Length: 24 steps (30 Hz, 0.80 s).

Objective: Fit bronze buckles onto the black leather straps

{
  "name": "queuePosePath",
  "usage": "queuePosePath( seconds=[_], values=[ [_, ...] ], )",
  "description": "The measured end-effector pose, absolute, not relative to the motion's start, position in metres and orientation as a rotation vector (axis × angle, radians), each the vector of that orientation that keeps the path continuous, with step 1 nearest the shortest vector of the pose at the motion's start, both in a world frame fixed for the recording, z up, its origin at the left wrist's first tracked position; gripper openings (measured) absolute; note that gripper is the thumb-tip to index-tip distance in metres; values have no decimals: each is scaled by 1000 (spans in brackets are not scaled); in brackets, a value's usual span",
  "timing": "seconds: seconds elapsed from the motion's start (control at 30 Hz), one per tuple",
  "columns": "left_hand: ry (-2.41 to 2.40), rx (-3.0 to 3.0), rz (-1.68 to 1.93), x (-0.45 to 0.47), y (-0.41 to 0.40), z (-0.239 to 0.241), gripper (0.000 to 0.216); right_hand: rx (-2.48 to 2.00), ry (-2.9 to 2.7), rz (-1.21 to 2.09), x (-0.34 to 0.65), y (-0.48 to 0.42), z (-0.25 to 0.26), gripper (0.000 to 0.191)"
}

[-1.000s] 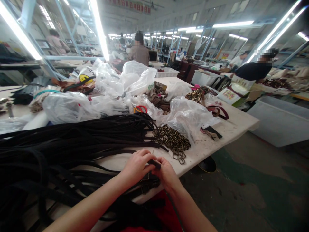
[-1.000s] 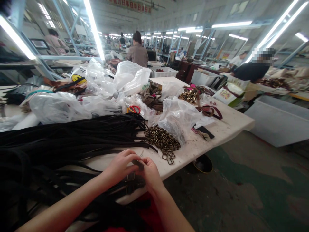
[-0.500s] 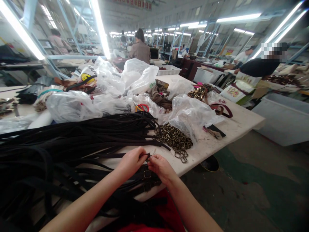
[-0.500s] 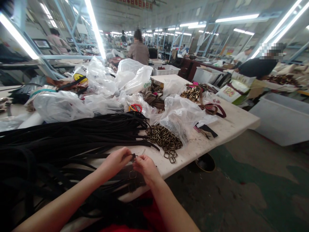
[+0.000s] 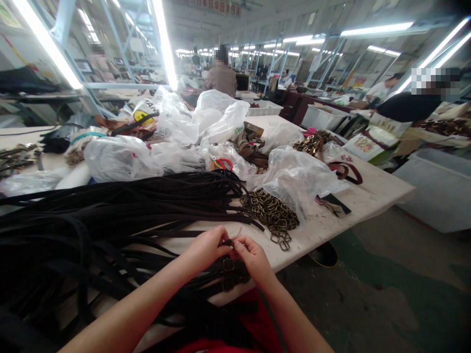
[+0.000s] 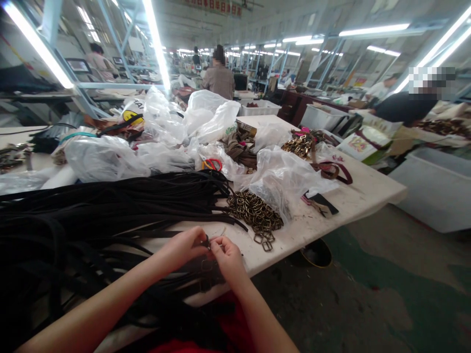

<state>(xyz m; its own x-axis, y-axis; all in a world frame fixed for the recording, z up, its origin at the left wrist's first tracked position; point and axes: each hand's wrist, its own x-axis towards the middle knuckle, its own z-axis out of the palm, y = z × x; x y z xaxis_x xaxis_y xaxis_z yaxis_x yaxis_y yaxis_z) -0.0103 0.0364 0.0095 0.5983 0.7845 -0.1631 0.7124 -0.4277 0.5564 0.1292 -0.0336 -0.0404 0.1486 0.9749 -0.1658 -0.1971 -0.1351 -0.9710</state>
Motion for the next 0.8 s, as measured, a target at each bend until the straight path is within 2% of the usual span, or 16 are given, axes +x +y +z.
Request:
queuePosePath(
  seconds=[0.27,0.5,0.63,0.8],
  values=[
    [1031,2224,151,-11,36,8,32,-1227,-1014,1177,125,-39,-35,20],
    [1001,2136,388,-11,32,19,30,-1029,-629,1495,135,-37,-30,27],
    [918,2312,529,-13,28,19,43,-947,-510,1562,136,-38,-23,26],
    [849,2538,473,-8,24,8,27,-1029,-561,1477,134,-40,-23,28]
  ],
)
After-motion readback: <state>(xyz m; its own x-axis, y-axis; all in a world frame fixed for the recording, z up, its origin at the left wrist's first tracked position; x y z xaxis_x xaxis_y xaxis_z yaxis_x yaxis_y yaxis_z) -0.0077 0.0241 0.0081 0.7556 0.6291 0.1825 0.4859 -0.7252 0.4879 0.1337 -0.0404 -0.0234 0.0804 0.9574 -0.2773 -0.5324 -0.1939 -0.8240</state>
